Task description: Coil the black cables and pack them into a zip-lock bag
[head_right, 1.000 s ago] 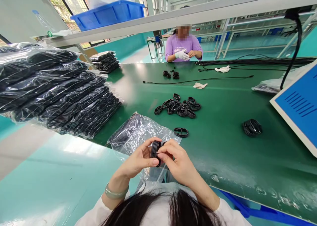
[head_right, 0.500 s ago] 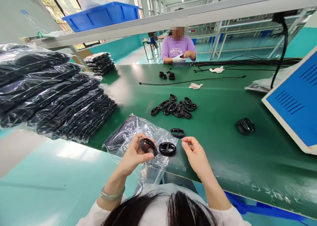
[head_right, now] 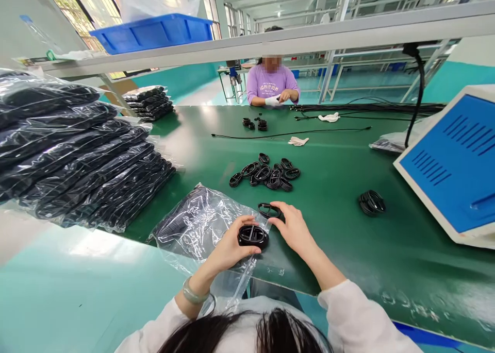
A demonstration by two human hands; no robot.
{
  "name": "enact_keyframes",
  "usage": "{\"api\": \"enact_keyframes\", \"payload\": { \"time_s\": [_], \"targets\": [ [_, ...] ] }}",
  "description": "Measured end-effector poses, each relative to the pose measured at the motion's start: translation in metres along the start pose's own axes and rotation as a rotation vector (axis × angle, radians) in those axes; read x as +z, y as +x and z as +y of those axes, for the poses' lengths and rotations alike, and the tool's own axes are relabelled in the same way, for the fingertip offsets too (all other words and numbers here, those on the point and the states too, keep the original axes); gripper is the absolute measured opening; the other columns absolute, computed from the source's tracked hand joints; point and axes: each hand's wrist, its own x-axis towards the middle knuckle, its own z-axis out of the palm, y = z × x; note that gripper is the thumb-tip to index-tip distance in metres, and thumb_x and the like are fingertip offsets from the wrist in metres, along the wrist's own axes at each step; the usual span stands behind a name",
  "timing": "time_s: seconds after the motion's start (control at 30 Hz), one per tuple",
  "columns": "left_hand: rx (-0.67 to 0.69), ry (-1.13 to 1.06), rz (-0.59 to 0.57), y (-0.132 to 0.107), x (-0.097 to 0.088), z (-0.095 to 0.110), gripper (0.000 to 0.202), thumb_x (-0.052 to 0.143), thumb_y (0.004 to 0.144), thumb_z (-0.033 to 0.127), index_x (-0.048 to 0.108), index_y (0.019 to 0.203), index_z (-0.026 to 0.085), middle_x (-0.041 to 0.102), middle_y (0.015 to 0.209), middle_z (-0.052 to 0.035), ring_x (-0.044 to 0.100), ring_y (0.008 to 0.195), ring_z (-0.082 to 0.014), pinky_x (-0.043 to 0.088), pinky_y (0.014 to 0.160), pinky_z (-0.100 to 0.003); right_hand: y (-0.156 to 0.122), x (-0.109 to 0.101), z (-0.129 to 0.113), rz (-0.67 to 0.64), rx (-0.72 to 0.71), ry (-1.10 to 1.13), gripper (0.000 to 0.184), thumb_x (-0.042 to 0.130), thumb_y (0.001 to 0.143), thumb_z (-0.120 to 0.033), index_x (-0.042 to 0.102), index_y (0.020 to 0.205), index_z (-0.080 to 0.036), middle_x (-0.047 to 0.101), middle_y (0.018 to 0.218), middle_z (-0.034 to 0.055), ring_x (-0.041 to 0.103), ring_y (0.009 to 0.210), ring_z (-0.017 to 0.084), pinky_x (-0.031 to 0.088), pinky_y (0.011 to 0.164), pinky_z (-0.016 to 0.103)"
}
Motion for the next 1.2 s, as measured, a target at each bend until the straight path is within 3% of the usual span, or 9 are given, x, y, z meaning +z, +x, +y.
{"api": "enact_keyframes", "payload": {
  "time_s": [0.1, 0.3, 0.4, 0.53, 0.67, 0.77, 0.87, 1.0, 1.2],
  "targets": [
    [-0.001, -0.015, -0.008, 0.0, -0.001, -0.004, 0.085, 0.088, 0.068, 0.03, 0.042, 0.139, 0.024, 0.064, 0.128, -0.0091, 0.059, 0.12, -0.0288, 0.04, 0.108, -0.046, -0.021, -0.002, -0.027, 0.028, -0.065, 0.097, 0.048, 0.067, 0.09, -0.036, 0.053, 0.135, -0.029, 0.066, 0.129, 0.0067, 0.055, 0.122, 0.029, 0.041, 0.104, 0.049],
    [0.028, -0.116, -0.023, -0.003, -0.002, -0.007, 0.093, 0.085, 0.072, 0.03, 0.033, 0.149, 0.026, 0.061, 0.132, -0.0114, 0.06, 0.121, -0.0286, 0.041, 0.11, -0.048, -0.038, -0.004, -0.05, -0.155, -0.202, -0.002, 0.061, 0.072, 0.086, -0.029, 0.048, 0.142, -0.031, 0.067, 0.124, 0.0076, 0.058, 0.115, 0.03, 0.042, 0.1, 0.049],
    [0.031, -0.151, -0.021, -0.004, -0.004, -0.009, 0.101, 0.09, 0.066, 0.03, 0.033, 0.149, 0.028, 0.053, 0.142, -0.013, 0.052, 0.134, -0.0306, 0.036, 0.115, -0.049, -0.011, -0.016, -0.044, -0.161, -0.161, -0.061, 0.054, 0.068, 0.09, -0.041, 0.051, 0.14, -0.03, 0.067, 0.125, 0.008, 0.06, 0.111, 0.029, 0.044, 0.096, 0.046],
    [-0.006, -0.187, -0.013, -0.004, -0.005, -0.011, 0.106, 0.093, 0.062, 0.032, 0.034, 0.15, 0.029, 0.051, 0.145, -0.015, 0.047, 0.139, -0.0332, 0.035, 0.117, -0.051, 0.052, -0.021, -0.024, 0.024, 0.043, -0.156, 0.024, 0.062, 0.093, -0.03, 0.066, 0.115, -0.023, 0.071, 0.095, 0.0072, 0.066, 0.087, 0.025, 0.044, 0.083, 0.038],
    [-0.012, -0.135, -0.023, -0.011, -0.014, -0.006, 0.113, 0.094, 0.06, 0.034, 0.031, 0.153, 0.029, 0.042, 0.154, -0.016, 0.039, 0.145, -0.0345, 0.029, 0.122, -0.052, 0.089, -0.012, -0.005, 0.092, 0.066, -0.074, 0.014, 0.059, 0.094, -0.032, 0.064, 0.095, -0.019, 0.069, 0.095, 0.0118, 0.063, 0.088, 0.026, 0.04, 0.081, 0.038],
    [0.02, -0.097, 0.08, -0.019, -0.028, 0.007, 0.097, 0.087, 0.072, 0.039, 0.033, 0.152, 0.03, 0.032, 0.162, -0.0126, 0.028, 0.151, -0.0321, 0.023, 0.125, -0.049, 0.079, -0.013, -0.006, 0.065, 0.044, 0.06, 0.028, 0.055, 0.095, -0.049, 0.058, 0.09, -0.022, 0.068, 0.087, 0.0081, 0.063, 0.077, 0.022, 0.044, 0.074, 0.036],
    [0.027, -0.209, 0.195, -0.02, -0.039, 0.031, 0.063, 0.07, 0.089, 0.043, 0.044, 0.144, 0.027, 0.043, 0.156, -0.0124, 0.04, 0.145, -0.0296, 0.034, 0.119, -0.047, 0.043, -0.022, -0.024, -0.04, 0.039, 0.341, 0.038, 0.042, 0.098, -0.06, 0.053, 0.099, -0.024, 0.07, 0.088, 0.0045, 0.063, 0.07, 0.017, 0.049, 0.069, 0.031],
    [-0.014, -0.377, 0.122, -0.011, -0.036, 0.066, 0.049, 0.062, 0.094, 0.048, 0.056, 0.136, 0.023, 0.059, 0.141, -0.0135, 0.063, 0.122, -0.0279, 0.048, 0.107, -0.045, -0.006, -0.033, -0.06, -0.339, 0.213, 1.169, 0.028, 0.061, 0.094, -0.051, 0.057, 0.095, -0.023, 0.068, 0.084, 0.0022, 0.057, 0.067, 0.012, 0.047, 0.067, 0.026],
    [-0.017, -0.491, 0.033, -0.006, -0.02, 0.084, 0.05, 0.059, 0.096, 0.05, 0.06, 0.136, 0.021, 0.071, 0.123, -0.0124, 0.071, 0.105, -0.0238, 0.057, 0.091, -0.037, -0.027, -0.025, -0.08, -0.427, 0.341, 1.412, 0.025, 0.063, 0.095, -0.045, 0.064, 0.099, -0.02, 0.067, 0.083, 0.0031, 0.056, 0.067, 0.012, 0.046, 0.066, 0.024]
  ]
}}
